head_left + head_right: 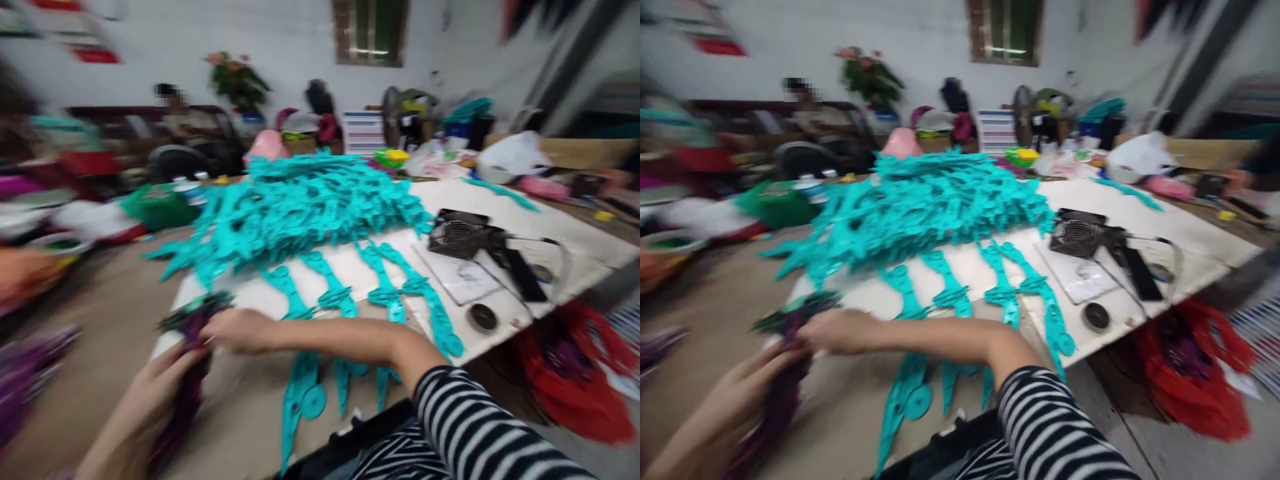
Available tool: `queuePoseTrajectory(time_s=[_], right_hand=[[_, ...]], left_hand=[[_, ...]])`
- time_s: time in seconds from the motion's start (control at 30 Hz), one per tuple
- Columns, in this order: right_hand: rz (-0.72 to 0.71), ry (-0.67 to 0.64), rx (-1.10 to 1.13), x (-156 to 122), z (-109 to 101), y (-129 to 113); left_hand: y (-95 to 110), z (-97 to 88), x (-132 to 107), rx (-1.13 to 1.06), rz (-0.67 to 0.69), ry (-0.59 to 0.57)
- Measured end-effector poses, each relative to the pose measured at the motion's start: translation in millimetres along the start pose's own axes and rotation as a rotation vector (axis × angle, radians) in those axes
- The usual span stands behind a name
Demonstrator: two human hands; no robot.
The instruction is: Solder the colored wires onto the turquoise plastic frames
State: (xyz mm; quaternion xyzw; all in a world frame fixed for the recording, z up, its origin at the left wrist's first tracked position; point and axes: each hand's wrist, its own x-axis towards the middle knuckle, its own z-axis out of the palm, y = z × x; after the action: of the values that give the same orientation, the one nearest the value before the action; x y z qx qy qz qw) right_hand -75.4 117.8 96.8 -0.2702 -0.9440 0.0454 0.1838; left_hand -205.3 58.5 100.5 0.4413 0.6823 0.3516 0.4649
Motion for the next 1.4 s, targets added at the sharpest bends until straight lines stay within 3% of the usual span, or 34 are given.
queuePoseTrajectory(time_s=[0.03,0.1,0.2,0.3,0.57,1.0,1.17,1.4], right_hand=[[-0.010,0.035,0.039,0.5,8.7,-1.5],[-0.030,0.103,0.116,2.1,27.4,-1.0],[-0.044,0.171,0.208,6.2,51.9,6.3],[-0.043,0.195,0.234,5.0,62.0,9.8],[0.035,0.194,0.181,4.8,58.8,4.7],[-0.009,0.074,0.188,4.4,46.5,2.9],[0.045,0.142,0.332,7.8,51.3,3.3],[0.198,0.276,0.701,6.5,54.6,3.2]], left_hand=[[-6.7,-2.0,0.0,-0.123,0.030,0.065],[-16.3,-6.7,2.9,-0.234,0.059,0.036],[-22.9,-14.2,11.5,-0.297,0.171,0.003],[-24.9,-16.0,12.7,-0.310,0.224,-0.019],[-31.9,-17.2,12.0,-0.312,0.213,-0.072],[-38.7,-16.4,16.9,-0.250,0.179,-0.063],[-36.7,-17.7,15.2,-0.316,0.152,-0.073],[-32.6,-23.8,13.3,-0.443,0.086,-0.096]])
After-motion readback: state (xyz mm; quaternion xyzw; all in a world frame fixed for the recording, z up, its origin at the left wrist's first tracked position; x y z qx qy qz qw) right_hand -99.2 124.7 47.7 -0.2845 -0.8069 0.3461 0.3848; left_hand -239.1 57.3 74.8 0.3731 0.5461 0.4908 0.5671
